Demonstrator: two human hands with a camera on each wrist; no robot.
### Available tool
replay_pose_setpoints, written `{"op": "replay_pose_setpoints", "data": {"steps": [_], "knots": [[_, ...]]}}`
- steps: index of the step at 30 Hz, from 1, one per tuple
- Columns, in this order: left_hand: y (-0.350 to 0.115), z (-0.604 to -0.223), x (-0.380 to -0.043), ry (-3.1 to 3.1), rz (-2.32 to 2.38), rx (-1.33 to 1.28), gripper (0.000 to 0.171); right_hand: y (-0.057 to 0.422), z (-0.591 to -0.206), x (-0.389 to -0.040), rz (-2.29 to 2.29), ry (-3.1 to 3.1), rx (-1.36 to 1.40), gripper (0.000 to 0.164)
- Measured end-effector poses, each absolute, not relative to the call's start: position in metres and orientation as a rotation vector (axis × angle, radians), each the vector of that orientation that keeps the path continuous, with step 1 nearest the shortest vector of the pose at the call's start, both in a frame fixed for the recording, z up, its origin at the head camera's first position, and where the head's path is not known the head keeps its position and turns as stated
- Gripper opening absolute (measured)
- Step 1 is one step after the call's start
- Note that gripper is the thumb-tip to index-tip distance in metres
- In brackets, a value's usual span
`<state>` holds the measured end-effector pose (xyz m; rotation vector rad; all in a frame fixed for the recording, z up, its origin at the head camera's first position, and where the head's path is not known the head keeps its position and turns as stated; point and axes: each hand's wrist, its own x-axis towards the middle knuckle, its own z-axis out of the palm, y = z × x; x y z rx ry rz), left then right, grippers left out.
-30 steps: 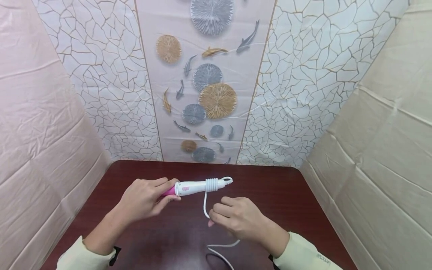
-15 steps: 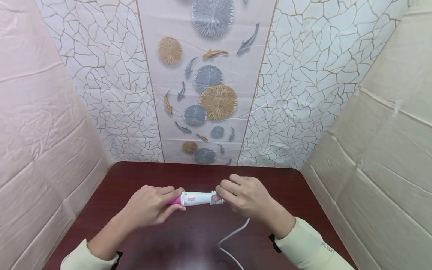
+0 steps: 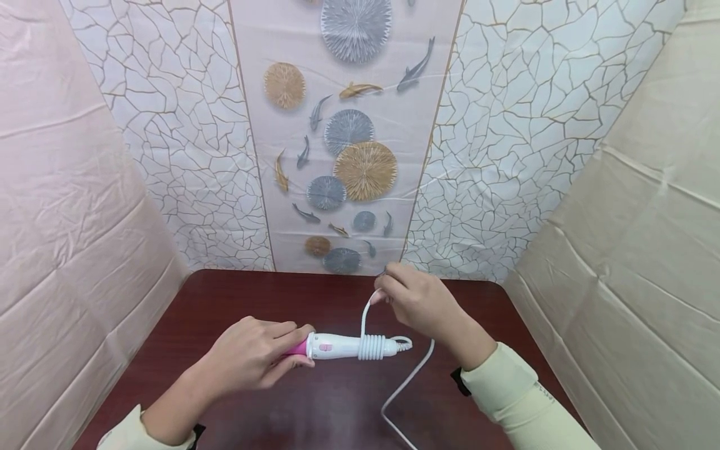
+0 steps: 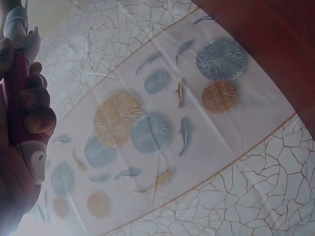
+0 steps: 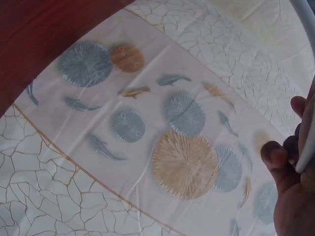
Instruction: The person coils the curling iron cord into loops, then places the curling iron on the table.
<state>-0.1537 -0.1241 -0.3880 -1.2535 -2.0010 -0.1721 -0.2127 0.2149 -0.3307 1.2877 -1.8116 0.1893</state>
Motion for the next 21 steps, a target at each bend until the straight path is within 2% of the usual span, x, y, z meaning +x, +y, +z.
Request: {"op": "replay_pose_setpoints", "data": {"steps": [3, 7, 12, 18, 21], "knots": [[-0.123, -0.387, -0.152, -1.991, -0.182, -1.273, 0.043, 0.220, -0.331, -0.217, 0.249, -1.887, 1.264, 0.032], [-0.121, -0.386, -0.151, -1.976, -0.190, -1.280, 0.041, 0.225, -0.330, -0.224, 0.296, -1.950, 1.261, 0.017], [-0.120, -0.387, -0.151, -1.956, -0.196, -1.276, 0.043, 0.230, -0.332, -0.233, 0.296, -2.034, 1.210, 0.031], [-0.117, -0.387, -0.147, -1.922, -0.215, -1.293, 0.044, 0.231, -0.337, -0.238, 0.257, -2.120, 1.116, 0.018], [-0.114, -0.383, -0.145, -1.901, -0.229, -1.296, 0.045, 0.232, -0.344, -0.240, 0.234, -2.148, 1.080, 0.018]]}}
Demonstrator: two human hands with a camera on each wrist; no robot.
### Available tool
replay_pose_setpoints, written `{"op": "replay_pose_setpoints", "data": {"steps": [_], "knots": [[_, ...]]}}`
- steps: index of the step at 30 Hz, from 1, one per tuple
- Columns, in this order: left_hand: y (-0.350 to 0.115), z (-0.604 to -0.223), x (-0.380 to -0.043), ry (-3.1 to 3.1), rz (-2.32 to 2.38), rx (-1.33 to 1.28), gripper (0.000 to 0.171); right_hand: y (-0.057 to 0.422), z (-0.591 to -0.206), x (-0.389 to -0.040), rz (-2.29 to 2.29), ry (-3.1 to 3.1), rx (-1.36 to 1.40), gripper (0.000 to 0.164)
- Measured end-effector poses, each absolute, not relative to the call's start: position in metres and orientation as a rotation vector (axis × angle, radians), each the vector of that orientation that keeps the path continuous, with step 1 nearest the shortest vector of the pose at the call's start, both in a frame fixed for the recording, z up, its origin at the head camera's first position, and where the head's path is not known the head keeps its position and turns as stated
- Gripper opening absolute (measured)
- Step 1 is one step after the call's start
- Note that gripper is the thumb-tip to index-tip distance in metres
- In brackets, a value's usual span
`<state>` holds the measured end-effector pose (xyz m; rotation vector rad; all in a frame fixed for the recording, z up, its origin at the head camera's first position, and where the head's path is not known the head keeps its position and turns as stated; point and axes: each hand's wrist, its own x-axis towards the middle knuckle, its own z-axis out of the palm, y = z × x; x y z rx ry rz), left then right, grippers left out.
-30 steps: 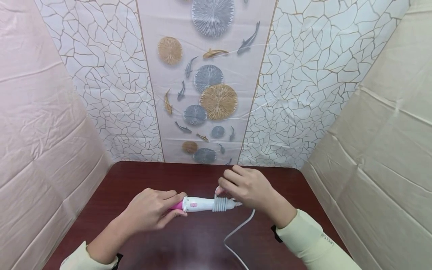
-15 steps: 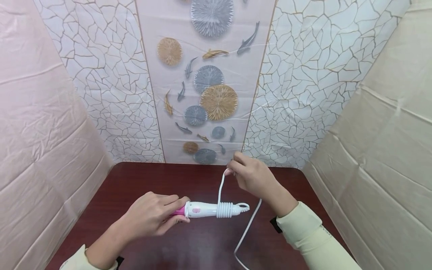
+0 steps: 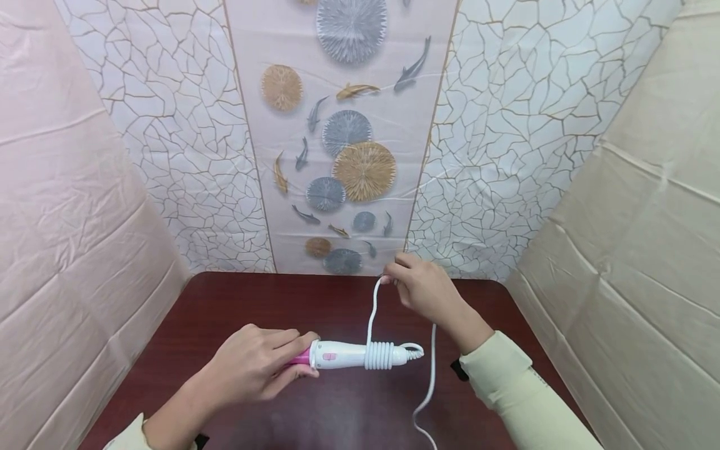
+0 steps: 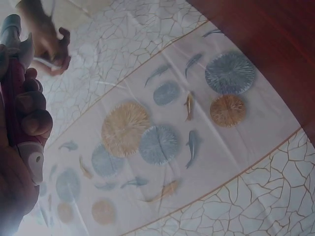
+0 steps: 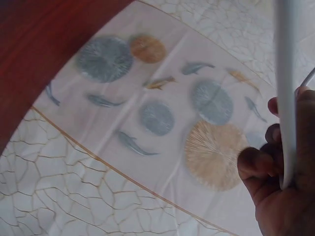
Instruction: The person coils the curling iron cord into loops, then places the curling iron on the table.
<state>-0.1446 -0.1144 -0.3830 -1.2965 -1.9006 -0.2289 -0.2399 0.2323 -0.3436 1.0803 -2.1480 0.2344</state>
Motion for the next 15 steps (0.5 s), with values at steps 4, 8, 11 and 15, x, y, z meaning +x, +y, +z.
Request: {"op": "replay_pose_setpoints", "data": {"steps": [4, 8, 11, 15], "knots": [[-0.114, -0.377, -0.145, -1.889, -0.224, -1.277, 0.046, 0.234, -0.359, -0.241, 0.169, -2.163, 1.050, 0.019], [-0.115, -0.374, -0.146, -1.887, -0.204, -1.251, 0.048, 0.231, -0.378, -0.240, 0.142, -2.156, 1.061, 0.020], [-0.118, -0.373, -0.147, -1.896, -0.200, -1.220, 0.049, 0.227, -0.392, -0.236, 0.144, -2.160, 1.099, 0.021], [-0.122, -0.371, -0.151, -1.909, -0.206, -1.180, 0.051, 0.222, -0.408, -0.226, 0.091, -2.182, 1.144, 0.020]]}}
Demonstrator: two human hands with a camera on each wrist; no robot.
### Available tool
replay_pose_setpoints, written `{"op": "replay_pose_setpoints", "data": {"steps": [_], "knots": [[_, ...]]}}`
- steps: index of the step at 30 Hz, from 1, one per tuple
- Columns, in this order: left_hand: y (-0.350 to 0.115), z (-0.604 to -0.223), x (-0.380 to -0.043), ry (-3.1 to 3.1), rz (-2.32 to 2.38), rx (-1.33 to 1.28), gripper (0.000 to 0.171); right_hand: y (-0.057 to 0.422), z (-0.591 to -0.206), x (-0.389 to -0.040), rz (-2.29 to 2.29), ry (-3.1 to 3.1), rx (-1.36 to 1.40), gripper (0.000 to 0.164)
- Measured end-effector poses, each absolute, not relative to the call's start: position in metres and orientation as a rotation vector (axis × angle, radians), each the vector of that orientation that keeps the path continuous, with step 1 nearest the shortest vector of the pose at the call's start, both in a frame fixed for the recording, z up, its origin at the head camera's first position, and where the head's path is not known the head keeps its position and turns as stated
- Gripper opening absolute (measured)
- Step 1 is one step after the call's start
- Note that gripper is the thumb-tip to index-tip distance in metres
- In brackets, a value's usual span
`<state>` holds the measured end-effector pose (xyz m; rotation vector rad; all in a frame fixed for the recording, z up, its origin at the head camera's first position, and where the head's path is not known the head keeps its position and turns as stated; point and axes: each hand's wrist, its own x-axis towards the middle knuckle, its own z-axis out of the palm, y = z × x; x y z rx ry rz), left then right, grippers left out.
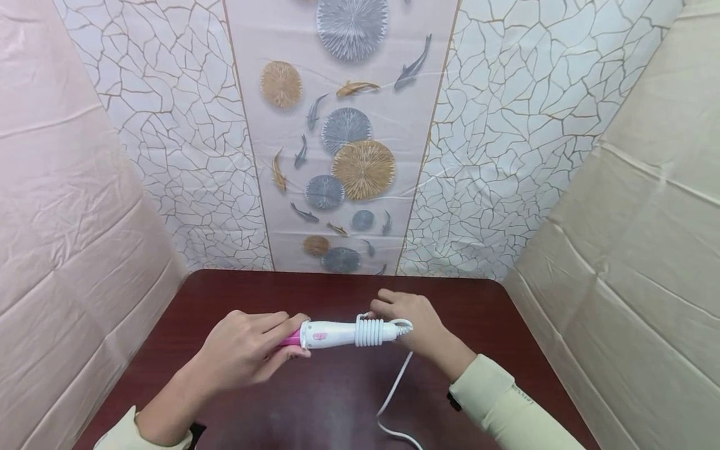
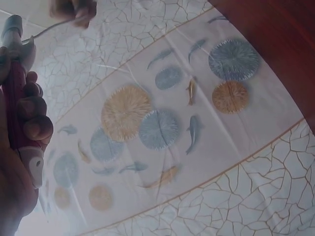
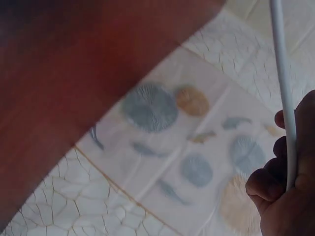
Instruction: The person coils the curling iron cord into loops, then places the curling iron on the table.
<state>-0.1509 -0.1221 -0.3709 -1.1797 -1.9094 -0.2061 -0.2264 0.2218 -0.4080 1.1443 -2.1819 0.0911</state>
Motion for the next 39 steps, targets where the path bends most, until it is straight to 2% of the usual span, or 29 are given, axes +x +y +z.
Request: {"op": "replay_pose_setpoints", "data": {"steps": [5, 10, 17, 29, 36, 39], "knots": [[-0.126, -0.370, -0.156, -1.938, -0.216, -1.135, 0.052, 0.214, -0.425, -0.211, 0.101, -2.158, 1.192, 0.037], [-0.130, -0.371, -0.162, -1.970, -0.223, -1.089, 0.051, 0.203, -0.430, -0.194, 0.079, -2.015, 1.346, 0.015], [-0.134, -0.373, -0.167, -2.001, -0.235, -1.048, 0.046, 0.193, -0.413, -0.166, 0.003, -1.861, 1.466, 0.037], [-0.139, -0.383, -0.174, -2.060, -0.261, -1.021, 0.044, 0.185, -0.363, -0.142, 0.053, -1.656, 1.567, 0.037], [-0.140, -0.386, -0.177, -2.090, -0.229, -1.032, 0.044, 0.188, -0.356, -0.139, 0.113, -1.689, 1.655, 0.024], [-0.140, -0.388, -0.177, -2.102, -0.219, -1.057, 0.043, 0.193, -0.351, -0.142, 0.073, -1.693, 1.622, 0.027]]}}
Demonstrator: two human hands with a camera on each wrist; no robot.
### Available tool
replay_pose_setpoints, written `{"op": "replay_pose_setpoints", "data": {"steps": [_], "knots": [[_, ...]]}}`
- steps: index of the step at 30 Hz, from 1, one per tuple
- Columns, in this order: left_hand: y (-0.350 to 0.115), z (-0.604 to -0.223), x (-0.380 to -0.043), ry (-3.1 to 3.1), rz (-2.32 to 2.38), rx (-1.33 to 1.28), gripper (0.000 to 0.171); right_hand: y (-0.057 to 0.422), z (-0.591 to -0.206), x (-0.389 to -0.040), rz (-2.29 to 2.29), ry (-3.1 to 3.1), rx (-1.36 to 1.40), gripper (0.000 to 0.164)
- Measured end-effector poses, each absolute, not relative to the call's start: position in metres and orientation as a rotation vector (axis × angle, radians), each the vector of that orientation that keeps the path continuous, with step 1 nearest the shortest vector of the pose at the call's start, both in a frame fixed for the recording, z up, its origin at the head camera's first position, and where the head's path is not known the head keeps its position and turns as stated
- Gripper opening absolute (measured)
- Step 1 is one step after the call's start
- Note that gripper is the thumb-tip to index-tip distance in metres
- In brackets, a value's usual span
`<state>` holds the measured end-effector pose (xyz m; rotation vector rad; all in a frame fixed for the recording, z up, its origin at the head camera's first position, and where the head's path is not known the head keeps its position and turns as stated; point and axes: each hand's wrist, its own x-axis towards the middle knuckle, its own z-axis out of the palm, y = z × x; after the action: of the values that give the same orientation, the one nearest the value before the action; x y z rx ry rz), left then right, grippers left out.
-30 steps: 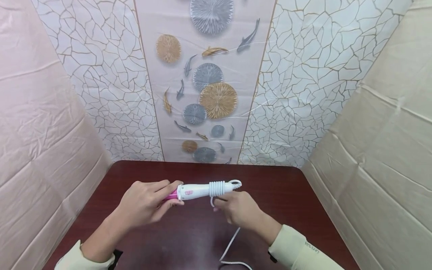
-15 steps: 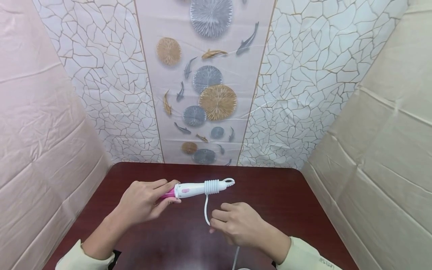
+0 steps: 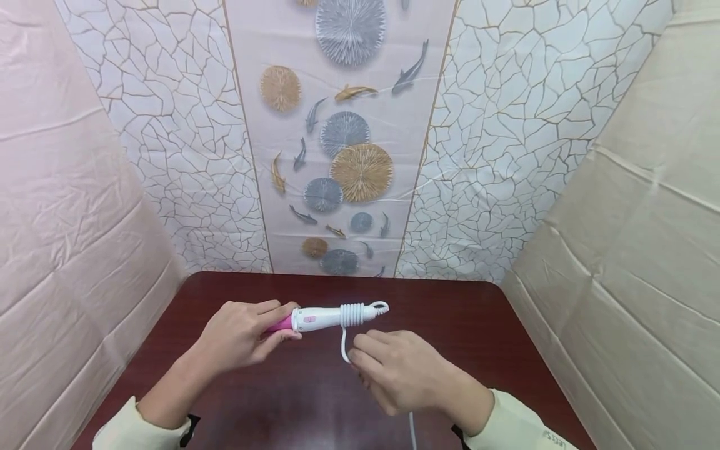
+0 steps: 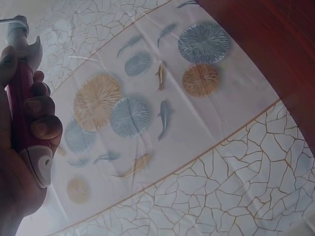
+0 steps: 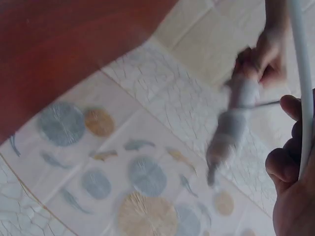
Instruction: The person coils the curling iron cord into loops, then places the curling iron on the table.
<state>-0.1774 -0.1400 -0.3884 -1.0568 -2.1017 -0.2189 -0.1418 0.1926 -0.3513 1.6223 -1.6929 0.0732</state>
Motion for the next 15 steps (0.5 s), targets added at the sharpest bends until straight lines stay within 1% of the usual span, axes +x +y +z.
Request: {"op": "replay_pose_setpoints", "data": {"steps": [2, 8, 15], "knots": [[-0.140, -0.390, -0.177, -2.107, -0.215, -1.073, 0.043, 0.195, -0.347, -0.145, 0.026, -1.690, 1.573, 0.028], [-0.135, -0.393, -0.177, -2.117, -0.213, -1.124, 0.040, 0.199, -0.332, -0.161, -0.016, -1.667, 1.451, 0.024], [-0.131, -0.399, -0.173, -2.104, -0.187, -1.174, 0.038, 0.197, -0.320, -0.174, 0.074, -1.672, 1.343, 0.031]]}}
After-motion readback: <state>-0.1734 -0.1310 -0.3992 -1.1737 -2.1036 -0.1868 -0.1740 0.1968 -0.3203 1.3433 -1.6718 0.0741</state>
